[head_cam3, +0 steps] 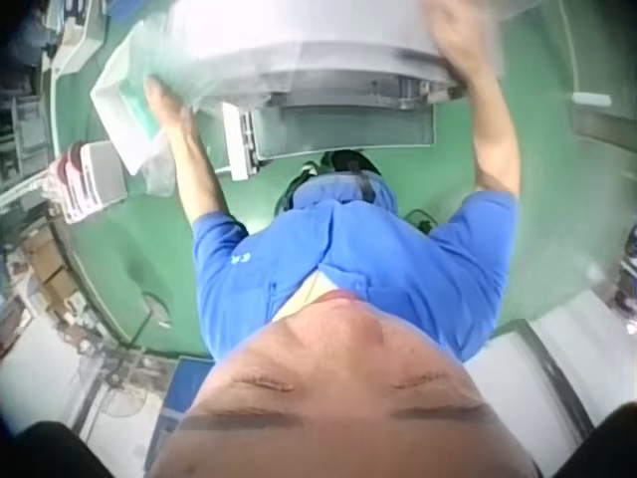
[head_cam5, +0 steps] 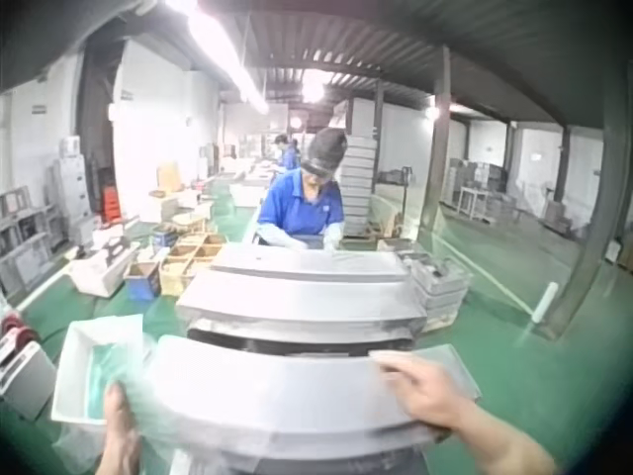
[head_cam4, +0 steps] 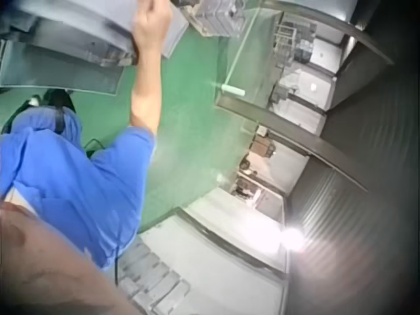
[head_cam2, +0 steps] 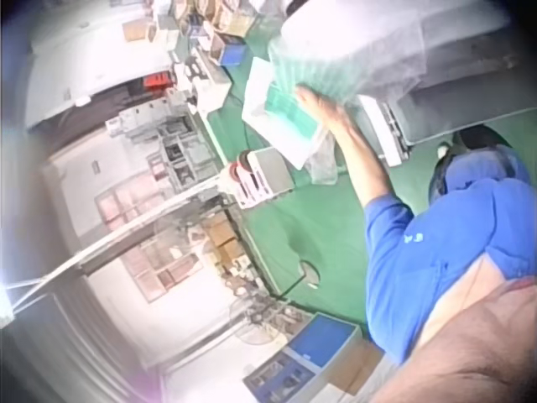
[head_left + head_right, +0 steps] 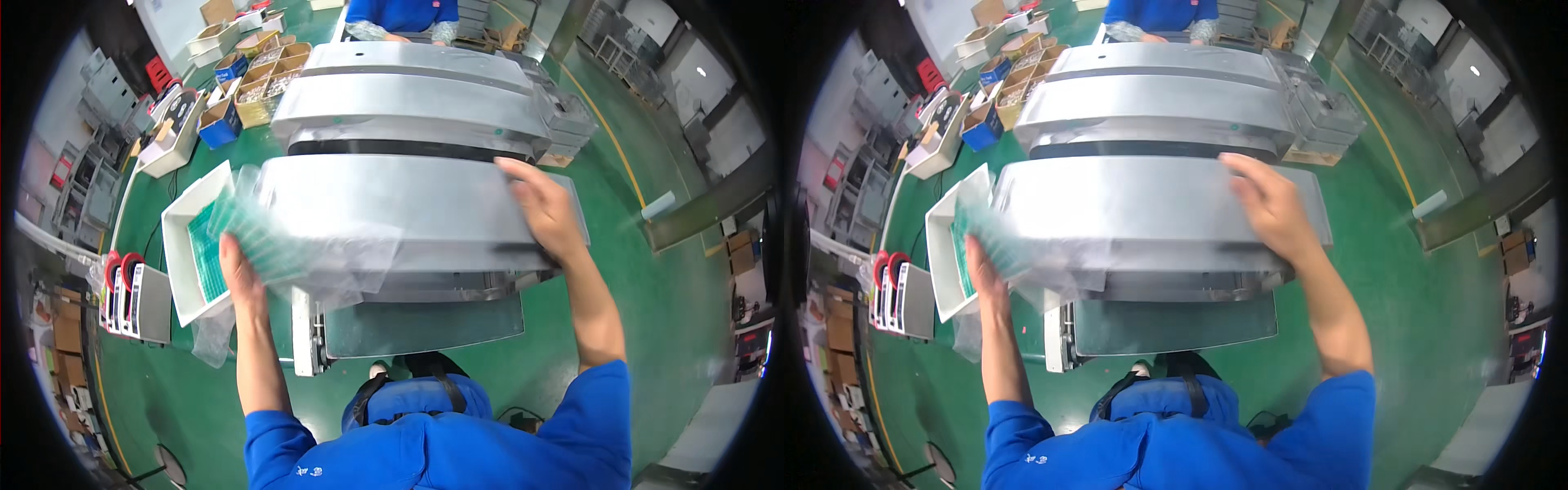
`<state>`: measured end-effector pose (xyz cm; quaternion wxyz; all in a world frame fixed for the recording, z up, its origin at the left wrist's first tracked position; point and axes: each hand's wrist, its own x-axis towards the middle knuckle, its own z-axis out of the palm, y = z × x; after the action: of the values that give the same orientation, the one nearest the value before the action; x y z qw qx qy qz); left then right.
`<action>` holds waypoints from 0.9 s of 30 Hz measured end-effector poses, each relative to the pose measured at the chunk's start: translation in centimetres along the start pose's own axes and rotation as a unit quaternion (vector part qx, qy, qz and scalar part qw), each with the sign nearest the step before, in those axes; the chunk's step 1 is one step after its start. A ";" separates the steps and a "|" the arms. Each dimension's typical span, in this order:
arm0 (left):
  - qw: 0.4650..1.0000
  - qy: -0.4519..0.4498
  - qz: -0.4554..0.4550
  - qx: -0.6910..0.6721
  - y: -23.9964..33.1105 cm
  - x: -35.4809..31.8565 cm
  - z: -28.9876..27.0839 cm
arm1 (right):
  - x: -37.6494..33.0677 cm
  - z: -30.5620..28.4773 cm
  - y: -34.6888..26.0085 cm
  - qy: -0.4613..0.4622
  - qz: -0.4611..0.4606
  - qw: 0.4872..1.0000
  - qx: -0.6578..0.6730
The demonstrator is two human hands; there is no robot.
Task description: Applying small green circular stickers to designated spots inside a metal enclosure.
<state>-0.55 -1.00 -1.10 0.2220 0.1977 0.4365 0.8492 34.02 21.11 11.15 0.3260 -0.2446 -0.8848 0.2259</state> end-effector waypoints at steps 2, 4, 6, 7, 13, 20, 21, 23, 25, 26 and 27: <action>0.983 0.089 -0.129 -0.091 0.3 -1.4 1.4 | -4.2 -3.0 2.5 0.200 0.052 0.978 0.031; 0.989 0.104 -0.097 -0.030 -3.0 -2.0 -0.2 | -9.9 -4.0 7.0 0.409 0.067 0.908 0.068; 0.903 0.036 0.049 0.425 -9.8 -0.9 -10.3 | -16.5 1.0 12.6 0.466 0.211 0.837 0.194; 0.814 0.007 0.103 0.571 -12.1 -1.0 -15.8 | -19.3 4.6 15.4 0.455 0.321 0.785 0.272; 0.980 0.164 -0.065 0.090 -15.5 -2.1 -10.3 | -19.6 13.4 19.1 0.484 0.392 0.558 0.549; 0.986 0.107 0.002 0.129 -16.8 2.0 -8.4 | -14.6 14.7 22.0 0.489 0.377 0.578 0.534; 0.984 0.099 0.018 0.148 -17.2 2.7 -8.9 | -14.1 15.1 22.4 0.488 0.369 0.586 0.531; 0.972 0.103 0.016 0.210 -16.9 2.2 -5.2 | -14.0 15.0 23.6 0.514 0.360 0.550 0.551; 0.968 0.089 0.042 0.231 -16.5 2.1 -3.6 | -13.7 15.4 24.3 0.533 0.355 0.510 0.575; 0.963 0.086 0.055 0.248 -16.2 1.7 -1.0 | -13.3 15.3 24.8 0.539 0.357 0.534 0.545; 0.964 0.081 0.048 0.249 -15.6 2.0 0.0 | -11.9 15.3 24.6 0.522 0.373 0.538 0.547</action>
<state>1.05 8.23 -13.77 0.0883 0.1979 0.6406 0.7366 38.43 29.73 -18.68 0.6866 -0.4014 -0.0910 0.5993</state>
